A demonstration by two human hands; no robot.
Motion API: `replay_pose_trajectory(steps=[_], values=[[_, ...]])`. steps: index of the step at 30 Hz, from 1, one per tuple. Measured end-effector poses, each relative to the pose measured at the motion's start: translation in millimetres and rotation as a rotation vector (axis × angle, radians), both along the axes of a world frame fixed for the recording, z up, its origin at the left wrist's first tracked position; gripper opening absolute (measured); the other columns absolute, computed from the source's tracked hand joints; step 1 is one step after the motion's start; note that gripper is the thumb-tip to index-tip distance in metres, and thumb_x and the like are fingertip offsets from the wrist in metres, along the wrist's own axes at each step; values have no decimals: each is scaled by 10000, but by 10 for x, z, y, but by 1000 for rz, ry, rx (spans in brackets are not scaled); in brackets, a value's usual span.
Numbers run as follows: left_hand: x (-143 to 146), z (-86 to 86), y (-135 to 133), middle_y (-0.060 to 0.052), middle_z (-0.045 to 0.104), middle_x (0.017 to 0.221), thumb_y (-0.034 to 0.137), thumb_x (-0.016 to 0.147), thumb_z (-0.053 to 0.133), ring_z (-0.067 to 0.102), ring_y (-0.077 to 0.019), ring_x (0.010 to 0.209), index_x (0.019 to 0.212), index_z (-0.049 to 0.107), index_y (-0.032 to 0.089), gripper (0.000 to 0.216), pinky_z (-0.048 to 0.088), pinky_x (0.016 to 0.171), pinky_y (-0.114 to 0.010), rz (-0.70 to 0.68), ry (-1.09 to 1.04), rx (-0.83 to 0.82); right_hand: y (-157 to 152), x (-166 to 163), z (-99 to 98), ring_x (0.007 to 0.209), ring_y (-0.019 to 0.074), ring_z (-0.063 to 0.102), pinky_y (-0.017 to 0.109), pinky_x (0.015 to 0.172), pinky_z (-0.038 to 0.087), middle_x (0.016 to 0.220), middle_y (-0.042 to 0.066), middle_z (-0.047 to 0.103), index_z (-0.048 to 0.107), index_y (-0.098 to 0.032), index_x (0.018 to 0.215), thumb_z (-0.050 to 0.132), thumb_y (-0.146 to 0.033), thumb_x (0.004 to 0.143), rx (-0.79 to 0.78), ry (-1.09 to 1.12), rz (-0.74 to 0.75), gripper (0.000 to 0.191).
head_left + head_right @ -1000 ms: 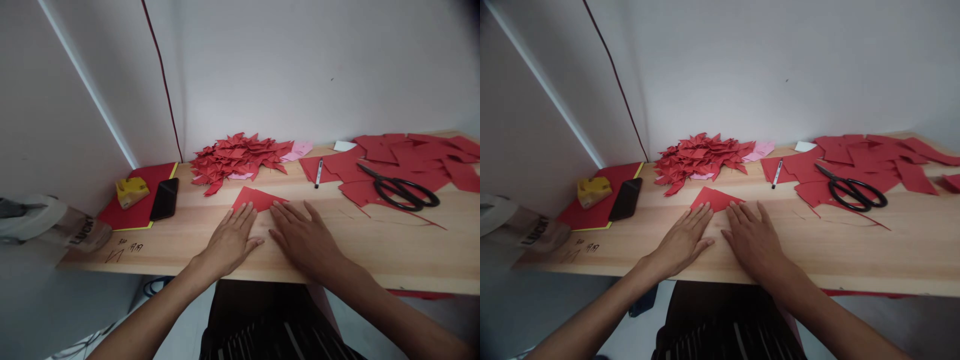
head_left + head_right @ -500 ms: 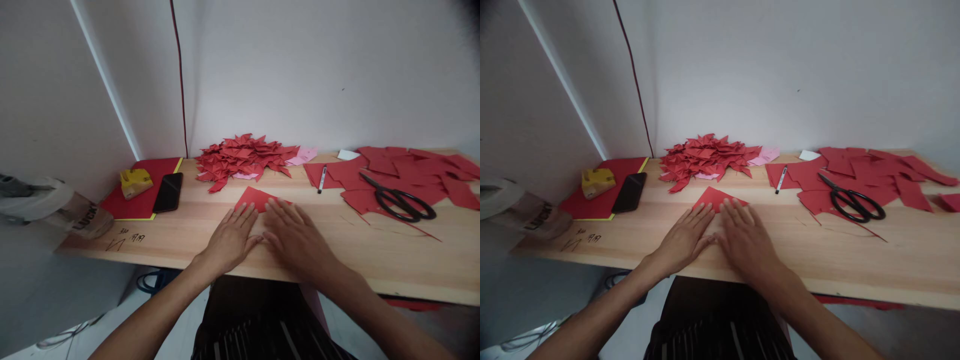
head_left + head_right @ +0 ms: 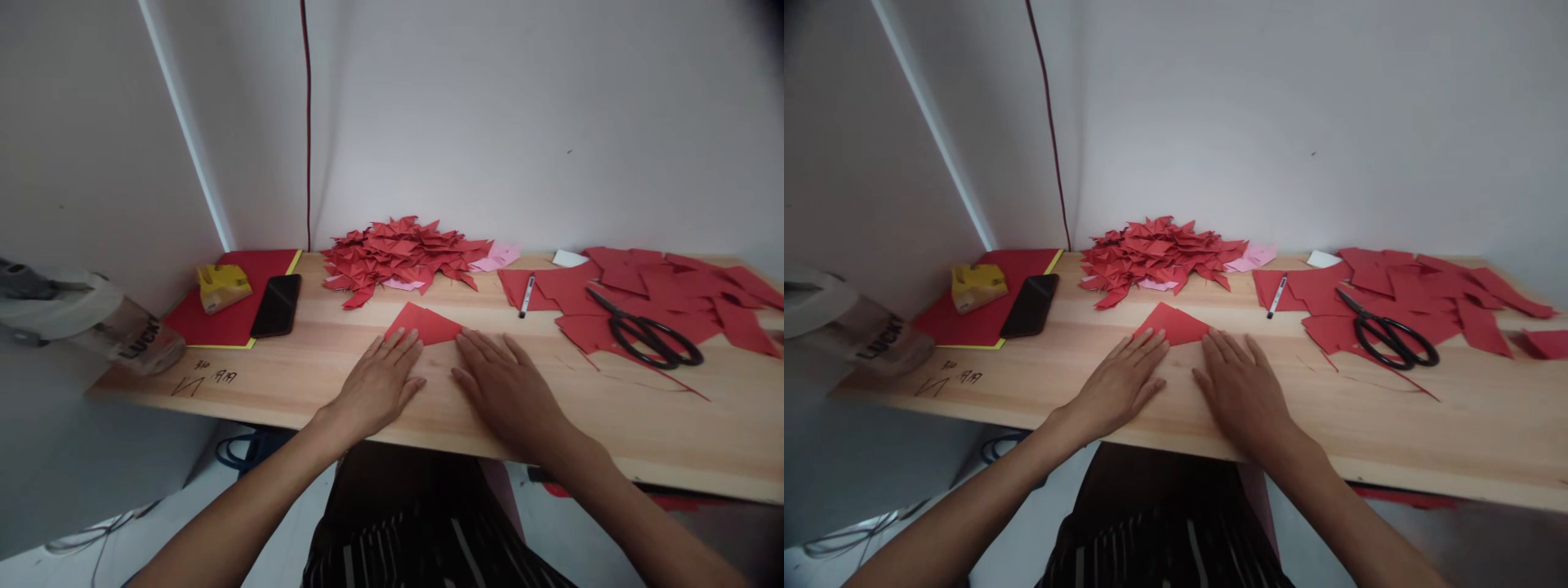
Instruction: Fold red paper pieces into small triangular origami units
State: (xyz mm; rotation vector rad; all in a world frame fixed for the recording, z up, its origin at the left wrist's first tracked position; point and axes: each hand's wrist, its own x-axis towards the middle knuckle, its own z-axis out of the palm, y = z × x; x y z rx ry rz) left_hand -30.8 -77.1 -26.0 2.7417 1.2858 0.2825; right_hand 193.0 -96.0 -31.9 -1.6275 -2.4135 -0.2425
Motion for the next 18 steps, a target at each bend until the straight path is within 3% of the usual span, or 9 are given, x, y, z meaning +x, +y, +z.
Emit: replay_pose_trajectory(steps=[5,8,13,18], values=[[-23,-7,-35,-101,509,1461,310,994,396,350,-287,1438,1322,571,121,417,268,1205,-495,-40,-76,140,-276,19,47,1106,307,603,475,936,444,1249,177,653,649,-95,1208,454,-307,970,92,22,42,374],[-19,6,-63,-129,543,1421,251,968,419,373,-316,1417,1251,623,114,375,289,1187,-526,-18,-101,220,-547,-54,67,1052,291,608,451,856,464,1187,160,665,649,-135,1199,464,-275,968,87,83,86,327],[-6,43,-57,-133,579,1369,204,940,444,438,-303,1359,1245,624,119,364,311,1173,-520,-29,-122,212,-848,-302,89,1042,277,612,456,872,498,1201,152,663,635,-125,1224,505,-273,944,15,224,208,343],[-27,21,-32,-115,590,1359,405,955,490,444,-307,1346,1236,630,150,404,303,1168,-523,-30,-152,180,-906,-485,135,1133,270,599,473,943,515,1269,131,651,589,-141,1311,530,-257,934,-86,291,299,399]])
